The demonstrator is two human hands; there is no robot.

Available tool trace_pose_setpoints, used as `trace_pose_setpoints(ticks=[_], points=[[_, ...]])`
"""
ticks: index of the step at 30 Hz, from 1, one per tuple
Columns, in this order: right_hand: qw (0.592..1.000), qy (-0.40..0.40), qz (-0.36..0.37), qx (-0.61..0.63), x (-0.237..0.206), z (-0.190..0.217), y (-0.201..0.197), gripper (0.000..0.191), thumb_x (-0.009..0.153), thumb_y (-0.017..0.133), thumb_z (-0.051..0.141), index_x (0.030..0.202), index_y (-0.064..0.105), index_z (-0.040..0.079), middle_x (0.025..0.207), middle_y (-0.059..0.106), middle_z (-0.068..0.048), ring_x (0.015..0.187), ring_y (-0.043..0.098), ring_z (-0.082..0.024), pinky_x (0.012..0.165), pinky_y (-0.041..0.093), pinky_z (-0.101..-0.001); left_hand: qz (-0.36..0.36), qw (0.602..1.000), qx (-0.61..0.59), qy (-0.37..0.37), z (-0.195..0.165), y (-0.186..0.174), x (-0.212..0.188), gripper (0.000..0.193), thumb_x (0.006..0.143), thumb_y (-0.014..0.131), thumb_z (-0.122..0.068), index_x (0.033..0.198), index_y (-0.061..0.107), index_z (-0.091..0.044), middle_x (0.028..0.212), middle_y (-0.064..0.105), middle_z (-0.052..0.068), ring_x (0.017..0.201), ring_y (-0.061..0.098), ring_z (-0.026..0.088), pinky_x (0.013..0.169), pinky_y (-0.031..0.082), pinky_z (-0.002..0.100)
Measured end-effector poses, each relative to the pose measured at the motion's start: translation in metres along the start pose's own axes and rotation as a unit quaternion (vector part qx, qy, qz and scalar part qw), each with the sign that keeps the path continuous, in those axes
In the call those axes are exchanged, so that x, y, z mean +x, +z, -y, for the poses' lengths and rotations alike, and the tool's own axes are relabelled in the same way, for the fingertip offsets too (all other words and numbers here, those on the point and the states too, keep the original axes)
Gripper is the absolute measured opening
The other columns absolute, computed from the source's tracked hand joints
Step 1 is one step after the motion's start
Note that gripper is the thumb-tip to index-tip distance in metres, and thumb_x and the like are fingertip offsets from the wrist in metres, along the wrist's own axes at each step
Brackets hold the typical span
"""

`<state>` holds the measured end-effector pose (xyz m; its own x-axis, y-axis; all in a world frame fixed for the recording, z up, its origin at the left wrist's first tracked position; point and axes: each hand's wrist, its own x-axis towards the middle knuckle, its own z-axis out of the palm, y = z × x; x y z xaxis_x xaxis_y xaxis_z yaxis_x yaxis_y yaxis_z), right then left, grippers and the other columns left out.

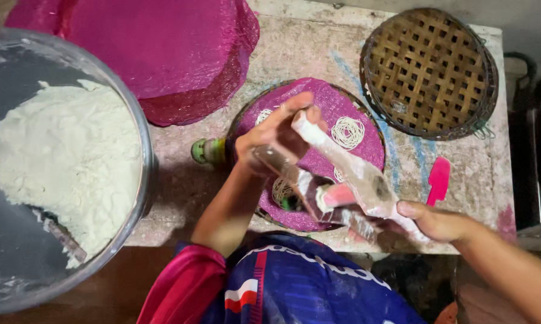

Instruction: The person loads dough into a manual noodle press and squeezes the lever to extrude noodle nests onto round pink trays. They cut the strands, fill the tray with nests, then lift the finished tray and stack it with other filled trays.

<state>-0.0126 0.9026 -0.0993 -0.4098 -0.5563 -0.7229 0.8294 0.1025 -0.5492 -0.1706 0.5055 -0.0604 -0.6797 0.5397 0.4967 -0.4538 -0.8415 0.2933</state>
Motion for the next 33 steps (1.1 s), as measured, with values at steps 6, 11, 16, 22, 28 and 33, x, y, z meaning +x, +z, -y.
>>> trace_pose_setpoints(ticks=[6,11,16,22,28,33], points=[[0.977,-0.029,-0.059,-0.204,-0.019,0.049,-0.018,0.094,0.087,0.043,0.073,0.148,0.047,0.002,0.149,0.057,-0.012,0.135,0.054,-0.018,0.114,0.037,-0.0344,0.116,0.992,0.038,-0.025,-0.011,-0.018,0.046,0.037,0.087,0.061,-0.030,0.117,0.058,-0.008,0.123,0.059,0.009,0.120,0.053,0.023,0.108,0.038,0.041],[0.978,0.011,-0.130,-0.165,-0.008,0.091,0.011,0.085,0.090,0.036,0.069,0.145,0.051,0.006,0.140,0.064,-0.012,0.126,0.060,-0.022,0.109,0.043,-0.0382,0.088,0.994,-0.066,0.016,-0.004,-0.047,0.068,0.038,0.084,0.061,-0.027,0.119,0.058,-0.012,0.104,0.057,0.001,0.111,0.056,0.023,0.116,0.039,0.049],[0.948,0.011,-0.166,-0.272,0.028,0.127,0.045,0.085,0.094,0.024,0.069,0.143,0.056,0.008,0.132,0.068,-0.013,0.116,0.065,-0.024,0.103,0.049,-0.0389,0.017,0.986,-0.156,0.059,0.003,-0.099,0.064,0.030,0.091,0.055,-0.033,0.112,0.057,-0.011,0.098,0.056,0.001,0.102,0.055,0.022,0.111,0.040,0.045],[0.938,-0.008,-0.168,-0.303,0.035,0.137,0.078,0.087,0.093,0.023,0.073,0.129,0.066,0.006,0.116,0.075,-0.011,0.106,0.068,-0.022,0.098,0.052,-0.0373,-0.018,0.981,-0.190,0.036,0.003,-0.123,0.050,0.026,0.094,0.053,-0.036,0.106,0.056,-0.013,0.095,0.054,0.001,0.098,0.055,0.022,0.109,0.041,0.044],[0.917,-0.028,-0.204,-0.341,0.027,0.153,0.077,0.082,0.098,0.024,0.067,0.112,0.073,0.002,0.097,0.074,-0.011,0.089,0.067,-0.022,0.084,0.053,-0.0384,-0.033,0.980,-0.180,0.080,0.014,-0.116,0.070,0.027,0.097,0.051,-0.037,0.104,0.054,-0.011,0.093,0.054,0.002,0.096,0.055,0.022,0.102,0.044,0.044],[0.935,-0.047,-0.187,-0.297,0.040,0.146,0.080,0.083,0.099,0.027,0.065,0.105,0.077,0.000,0.088,0.078,-0.011,0.082,0.071,-0.022,0.079,0.057,-0.0371,-0.004,0.985,-0.168,0.044,-0.008,-0.116,0.071,0.024,0.097,0.052,-0.036,0.104,0.053,-0.012,0.093,0.054,0.001,0.097,0.056,0.021,0.104,0.046,0.045]])
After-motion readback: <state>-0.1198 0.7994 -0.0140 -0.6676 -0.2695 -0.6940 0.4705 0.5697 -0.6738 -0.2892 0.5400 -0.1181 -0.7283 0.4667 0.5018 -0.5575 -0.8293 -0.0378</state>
